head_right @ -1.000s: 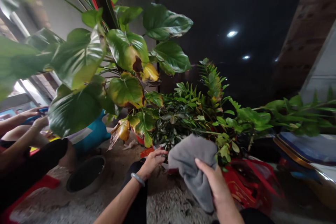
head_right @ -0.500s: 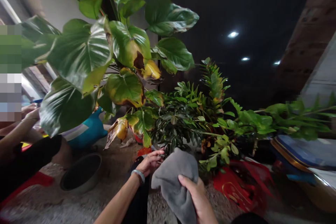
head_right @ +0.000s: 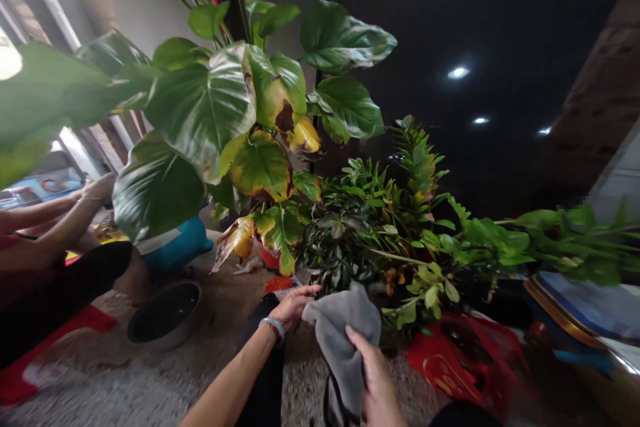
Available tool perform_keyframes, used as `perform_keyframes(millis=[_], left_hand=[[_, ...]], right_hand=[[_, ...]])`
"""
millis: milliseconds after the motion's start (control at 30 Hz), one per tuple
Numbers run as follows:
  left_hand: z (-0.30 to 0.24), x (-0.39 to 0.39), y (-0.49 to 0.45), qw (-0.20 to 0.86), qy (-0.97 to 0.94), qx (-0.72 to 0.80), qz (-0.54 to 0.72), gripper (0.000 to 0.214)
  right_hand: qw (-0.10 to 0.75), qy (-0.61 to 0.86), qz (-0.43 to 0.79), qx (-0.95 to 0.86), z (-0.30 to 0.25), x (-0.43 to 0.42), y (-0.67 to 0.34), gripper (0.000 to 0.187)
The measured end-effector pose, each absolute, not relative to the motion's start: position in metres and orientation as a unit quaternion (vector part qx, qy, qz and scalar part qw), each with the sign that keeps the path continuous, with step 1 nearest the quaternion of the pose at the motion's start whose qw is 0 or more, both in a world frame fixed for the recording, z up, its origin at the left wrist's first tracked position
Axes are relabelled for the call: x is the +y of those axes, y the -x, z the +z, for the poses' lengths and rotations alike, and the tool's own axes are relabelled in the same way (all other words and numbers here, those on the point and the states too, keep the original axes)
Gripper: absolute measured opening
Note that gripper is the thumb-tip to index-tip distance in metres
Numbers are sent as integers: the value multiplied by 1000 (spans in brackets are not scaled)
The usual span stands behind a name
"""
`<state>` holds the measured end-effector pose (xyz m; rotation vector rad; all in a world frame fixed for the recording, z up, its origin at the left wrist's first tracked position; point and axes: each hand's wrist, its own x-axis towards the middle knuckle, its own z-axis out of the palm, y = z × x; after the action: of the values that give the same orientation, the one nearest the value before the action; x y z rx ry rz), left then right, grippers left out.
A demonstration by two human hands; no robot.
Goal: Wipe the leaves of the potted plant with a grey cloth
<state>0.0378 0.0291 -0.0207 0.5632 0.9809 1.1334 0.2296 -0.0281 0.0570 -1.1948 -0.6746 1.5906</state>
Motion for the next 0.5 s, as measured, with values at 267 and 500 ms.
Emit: perform_keyframes(millis=[267, 500], left_hand=[[-19, 28, -36, 692, -241, 428, 529, 45], [-18, 31, -35, 682, -229, 445, 533, 43]], right_hand=[[627, 472, 554, -276, 137, 24, -246, 64], [466, 493, 704, -210, 76, -11, -212, 28]])
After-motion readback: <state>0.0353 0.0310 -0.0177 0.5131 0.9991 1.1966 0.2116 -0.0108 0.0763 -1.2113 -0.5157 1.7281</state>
